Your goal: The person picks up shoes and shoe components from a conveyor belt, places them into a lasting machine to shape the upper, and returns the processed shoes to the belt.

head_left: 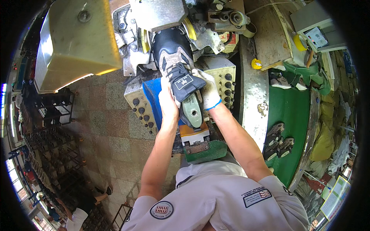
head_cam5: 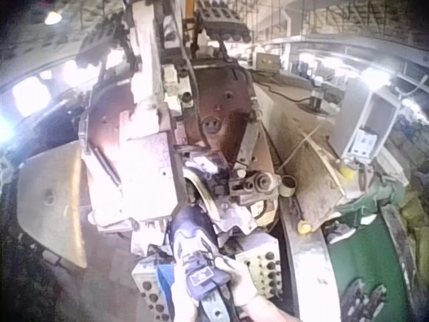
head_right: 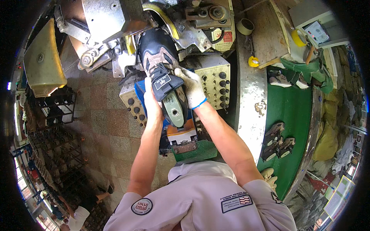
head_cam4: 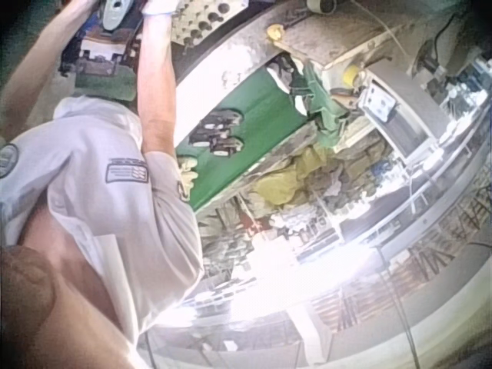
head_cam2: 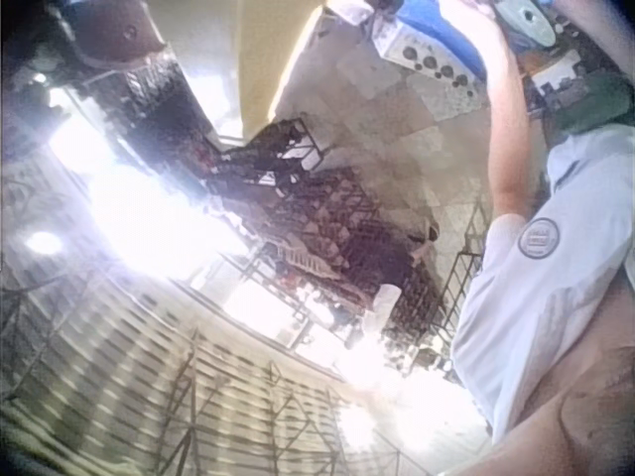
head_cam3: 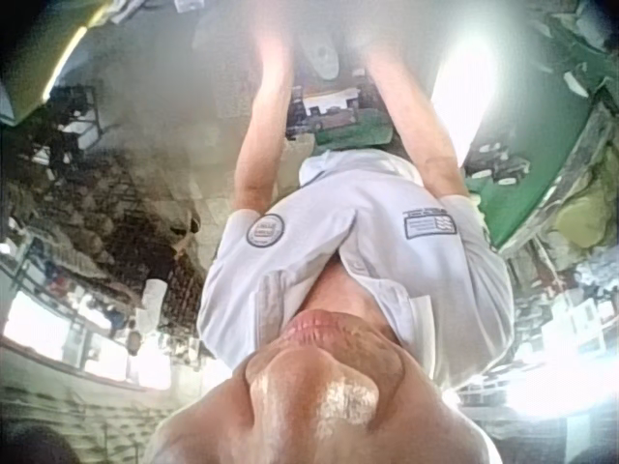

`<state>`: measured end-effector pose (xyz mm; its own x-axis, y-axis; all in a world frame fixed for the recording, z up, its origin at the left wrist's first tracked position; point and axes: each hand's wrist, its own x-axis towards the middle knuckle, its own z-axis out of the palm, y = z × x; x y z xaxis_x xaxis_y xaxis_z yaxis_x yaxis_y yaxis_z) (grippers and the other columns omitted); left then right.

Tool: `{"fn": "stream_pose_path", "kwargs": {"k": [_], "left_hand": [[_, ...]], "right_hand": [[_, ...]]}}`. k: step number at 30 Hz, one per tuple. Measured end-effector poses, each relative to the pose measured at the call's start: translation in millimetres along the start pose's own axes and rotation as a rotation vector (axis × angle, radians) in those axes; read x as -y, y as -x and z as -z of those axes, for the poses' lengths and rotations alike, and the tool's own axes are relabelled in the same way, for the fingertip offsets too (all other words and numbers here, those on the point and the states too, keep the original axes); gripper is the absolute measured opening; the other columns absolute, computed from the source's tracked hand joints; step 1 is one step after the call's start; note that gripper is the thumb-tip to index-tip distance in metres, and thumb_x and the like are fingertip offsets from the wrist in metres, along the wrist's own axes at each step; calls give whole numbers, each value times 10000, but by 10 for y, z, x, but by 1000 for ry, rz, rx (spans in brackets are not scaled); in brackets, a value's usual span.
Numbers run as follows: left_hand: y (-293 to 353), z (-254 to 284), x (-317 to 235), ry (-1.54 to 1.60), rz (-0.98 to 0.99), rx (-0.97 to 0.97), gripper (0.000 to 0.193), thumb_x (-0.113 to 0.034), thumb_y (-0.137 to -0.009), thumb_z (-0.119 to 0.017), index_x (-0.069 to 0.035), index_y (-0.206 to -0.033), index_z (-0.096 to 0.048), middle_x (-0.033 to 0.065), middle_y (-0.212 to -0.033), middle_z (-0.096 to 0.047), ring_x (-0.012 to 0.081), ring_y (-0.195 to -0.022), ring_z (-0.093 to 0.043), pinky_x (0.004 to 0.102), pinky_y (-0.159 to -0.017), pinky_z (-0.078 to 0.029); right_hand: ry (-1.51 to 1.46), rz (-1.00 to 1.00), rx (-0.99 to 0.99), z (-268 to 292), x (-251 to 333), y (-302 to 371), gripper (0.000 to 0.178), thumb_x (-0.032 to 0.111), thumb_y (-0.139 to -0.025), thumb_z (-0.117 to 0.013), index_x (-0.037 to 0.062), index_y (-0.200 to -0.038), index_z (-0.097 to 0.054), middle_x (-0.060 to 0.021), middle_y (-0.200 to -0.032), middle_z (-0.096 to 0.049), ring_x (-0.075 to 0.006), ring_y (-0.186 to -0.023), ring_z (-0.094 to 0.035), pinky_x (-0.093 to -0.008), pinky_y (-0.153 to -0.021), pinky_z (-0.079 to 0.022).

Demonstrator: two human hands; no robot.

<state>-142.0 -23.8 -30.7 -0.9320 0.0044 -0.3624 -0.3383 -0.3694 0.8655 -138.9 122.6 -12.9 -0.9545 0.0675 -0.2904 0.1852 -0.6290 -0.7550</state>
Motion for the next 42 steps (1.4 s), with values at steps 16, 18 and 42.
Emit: {"fn": "stream_pose_path", "kwargs": {"k": [16,18,42], "left_hand": [[-111,51,-228,58,66,167,556,-463,-1104,-330,-27,-1132,-674,27,-964,-717,104,-829,-661,270,-770,-540],[-182,132,-181,30,43,192,548,-452,-1105,-342,-14,-1143,-669,35,-982,-713,108,-844,-660,277,-783,-542],[693,114,-491,-426,-434,-31,592,-348,-1056,-481,108,-1432,-449,266,-1354,-589,302,-1255,-572,376,-1087,-401]], "right_hand": [[55,136,-101,-100,-230,-39,389,322,-995,-644,-16,-1176,-707,-37,-1027,-710,-93,-880,-617,-239,-792,-489],[62,178,-120,-162,-260,-59,375,312,-1011,-613,-23,-1155,-702,-53,-1026,-716,-94,-878,-626,-253,-780,-507],[509,142,-234,430,146,958,623,359,-1008,-588,-71,-1445,-481,-145,-1267,-660,-167,-1062,-657,-273,-870,-533]]}}
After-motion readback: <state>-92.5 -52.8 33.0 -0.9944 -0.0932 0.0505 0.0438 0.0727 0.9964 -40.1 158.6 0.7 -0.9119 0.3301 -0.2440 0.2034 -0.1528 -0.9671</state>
